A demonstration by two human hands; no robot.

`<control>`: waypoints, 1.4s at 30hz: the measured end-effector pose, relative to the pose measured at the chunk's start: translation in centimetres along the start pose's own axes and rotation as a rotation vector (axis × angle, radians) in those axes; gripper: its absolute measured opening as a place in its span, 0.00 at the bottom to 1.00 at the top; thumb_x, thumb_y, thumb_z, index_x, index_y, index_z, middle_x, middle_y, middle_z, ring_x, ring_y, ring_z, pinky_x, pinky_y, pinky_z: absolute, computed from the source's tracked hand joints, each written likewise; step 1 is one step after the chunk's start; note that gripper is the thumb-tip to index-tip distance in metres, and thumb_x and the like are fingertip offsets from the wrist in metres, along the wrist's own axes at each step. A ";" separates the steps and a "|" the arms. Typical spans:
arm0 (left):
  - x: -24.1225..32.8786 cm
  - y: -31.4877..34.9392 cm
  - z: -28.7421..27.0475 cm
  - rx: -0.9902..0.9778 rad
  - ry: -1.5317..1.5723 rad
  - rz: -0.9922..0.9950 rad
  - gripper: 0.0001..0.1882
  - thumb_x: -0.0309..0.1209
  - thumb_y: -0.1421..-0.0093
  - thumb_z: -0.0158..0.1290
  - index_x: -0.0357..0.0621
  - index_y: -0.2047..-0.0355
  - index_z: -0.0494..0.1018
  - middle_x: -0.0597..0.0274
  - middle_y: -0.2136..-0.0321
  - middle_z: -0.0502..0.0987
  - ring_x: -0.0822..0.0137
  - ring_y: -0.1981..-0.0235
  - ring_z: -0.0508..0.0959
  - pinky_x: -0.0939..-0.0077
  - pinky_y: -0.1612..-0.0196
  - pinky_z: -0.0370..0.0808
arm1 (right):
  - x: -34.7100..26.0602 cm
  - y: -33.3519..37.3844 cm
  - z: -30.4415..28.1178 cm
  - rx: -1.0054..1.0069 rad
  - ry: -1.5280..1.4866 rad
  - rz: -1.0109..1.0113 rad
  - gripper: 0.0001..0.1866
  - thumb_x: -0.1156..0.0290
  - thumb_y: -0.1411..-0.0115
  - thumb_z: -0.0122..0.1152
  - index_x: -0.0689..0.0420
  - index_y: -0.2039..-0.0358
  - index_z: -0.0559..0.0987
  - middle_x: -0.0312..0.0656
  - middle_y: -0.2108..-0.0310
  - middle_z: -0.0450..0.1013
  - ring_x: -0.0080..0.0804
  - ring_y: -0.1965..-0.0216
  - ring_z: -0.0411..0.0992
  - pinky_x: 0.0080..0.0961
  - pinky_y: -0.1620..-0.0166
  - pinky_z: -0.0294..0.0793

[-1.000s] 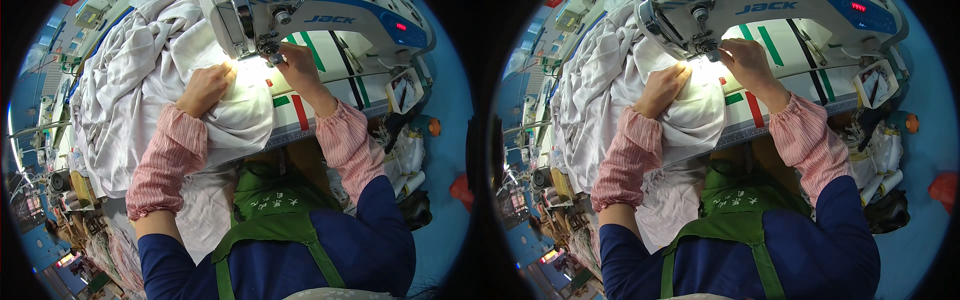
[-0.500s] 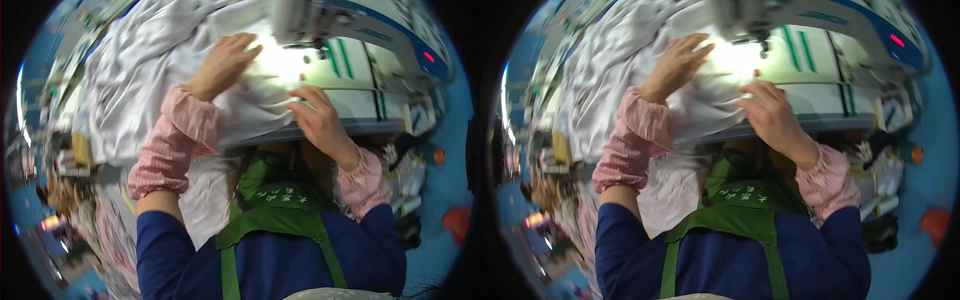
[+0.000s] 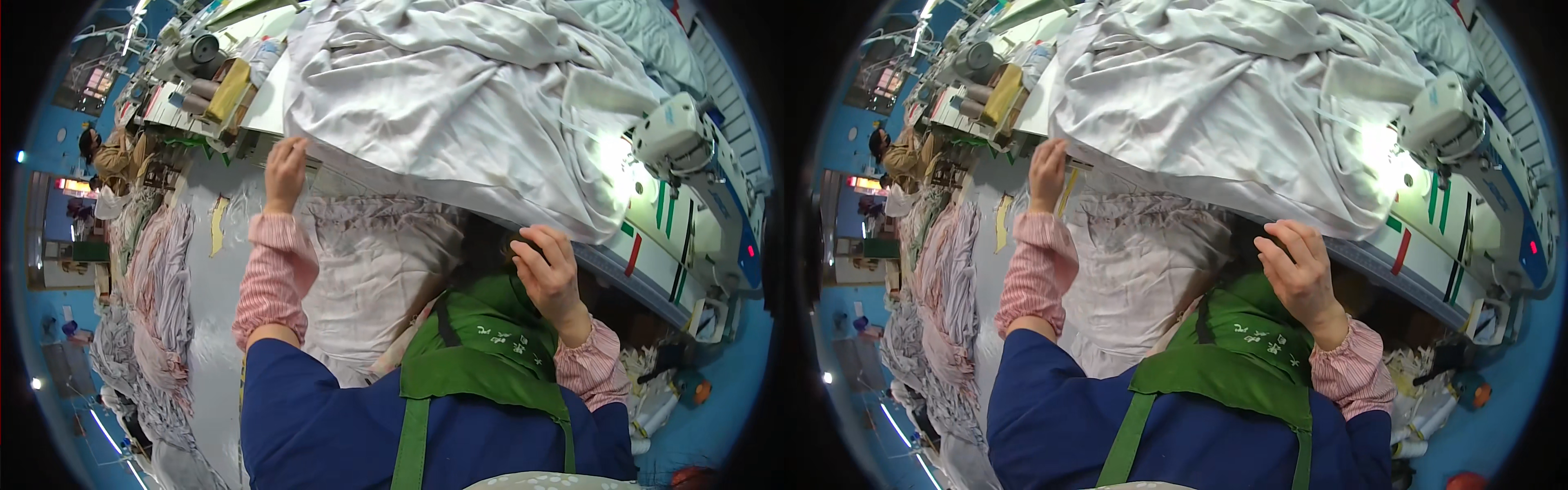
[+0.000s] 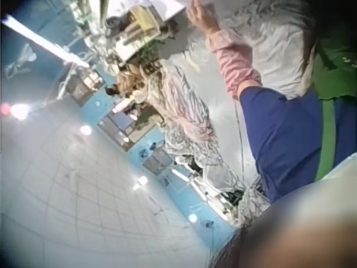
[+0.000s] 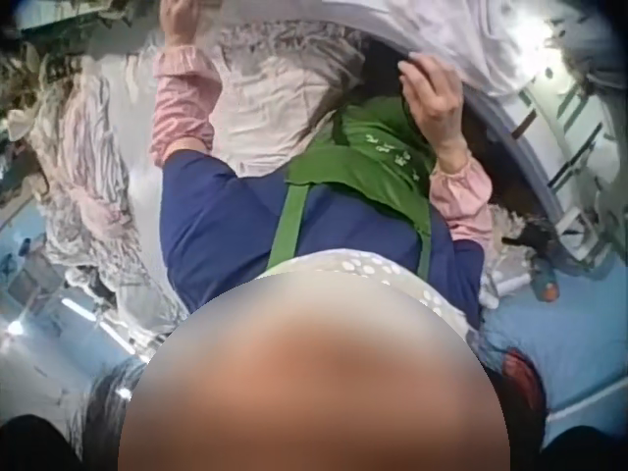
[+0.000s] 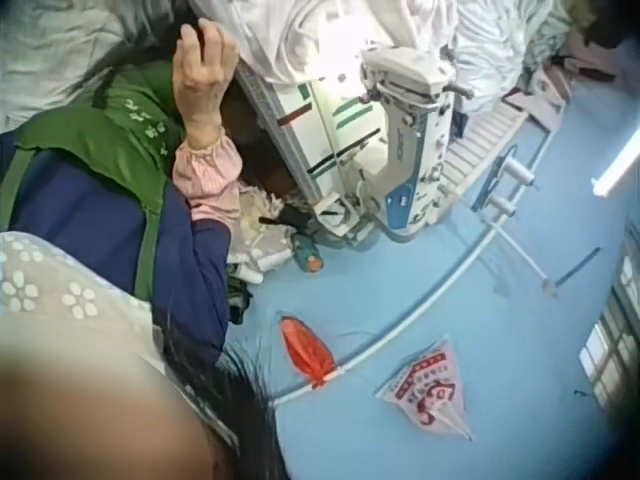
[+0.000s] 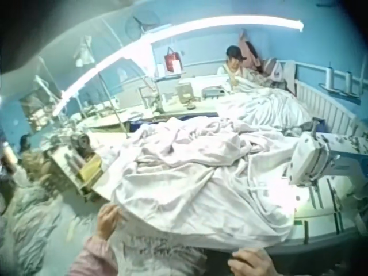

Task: Sewing white fabric pillowcases using an industrial sewing machine.

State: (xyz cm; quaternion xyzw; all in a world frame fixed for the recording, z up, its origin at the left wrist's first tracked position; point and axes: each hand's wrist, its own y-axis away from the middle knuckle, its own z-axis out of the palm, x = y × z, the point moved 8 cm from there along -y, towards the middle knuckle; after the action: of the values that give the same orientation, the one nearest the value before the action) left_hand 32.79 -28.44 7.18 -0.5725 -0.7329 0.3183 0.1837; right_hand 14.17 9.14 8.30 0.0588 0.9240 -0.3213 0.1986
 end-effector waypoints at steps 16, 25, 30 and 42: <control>-12.8 -2.4 7.4 -0.477 0.224 -0.077 0.19 0.16 0.51 0.48 0.44 0.58 0.74 0.60 0.56 0.76 0.56 0.54 0.75 0.68 0.53 0.72 | 0.0 -2.6 5.0 0.004 0.143 0.094 0.17 0.81 0.54 0.66 0.60 0.61 0.79 0.46 0.55 0.72 0.48 0.52 0.70 0.39 0.49 0.71; -15.1 1.6 5.2 -0.479 0.076 -0.105 0.06 0.21 0.41 0.46 0.40 0.64 0.72 0.49 0.64 0.74 0.45 0.60 0.75 0.57 0.60 0.72 | 0.4 -6.9 11.4 0.078 0.324 0.003 0.21 0.71 0.55 0.66 0.54 0.57 0.77 0.35 0.58 0.72 0.31 0.56 0.70 0.31 0.57 0.70; -15.5 9.8 -4.3 -0.571 0.021 -0.143 0.07 0.21 0.41 0.44 0.41 0.65 0.71 0.46 0.67 0.73 0.42 0.62 0.74 0.54 0.62 0.70 | -0.4 -8.3 12.2 0.047 0.312 -0.095 0.08 0.72 0.55 0.60 0.55 0.71 0.75 0.37 0.69 0.72 0.33 0.66 0.72 0.30 0.65 0.73; 15.4 43.2 -11.7 -1.401 0.617 -0.519 0.15 0.28 0.35 0.46 0.48 0.51 0.76 0.49 0.55 0.78 0.55 0.48 0.75 0.63 0.46 0.71 | -5.6 14.5 5.0 -0.176 -0.107 -0.024 0.07 0.70 0.52 0.60 0.55 0.71 0.77 0.38 0.65 0.73 0.36 0.56 0.70 0.32 0.50 0.68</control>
State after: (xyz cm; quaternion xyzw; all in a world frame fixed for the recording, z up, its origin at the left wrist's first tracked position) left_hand 67.16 -4.62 -14.99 -0.4283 -0.7880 -0.4401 0.0443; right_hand 24.35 17.59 -1.23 0.0127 0.9374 -0.2438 0.2483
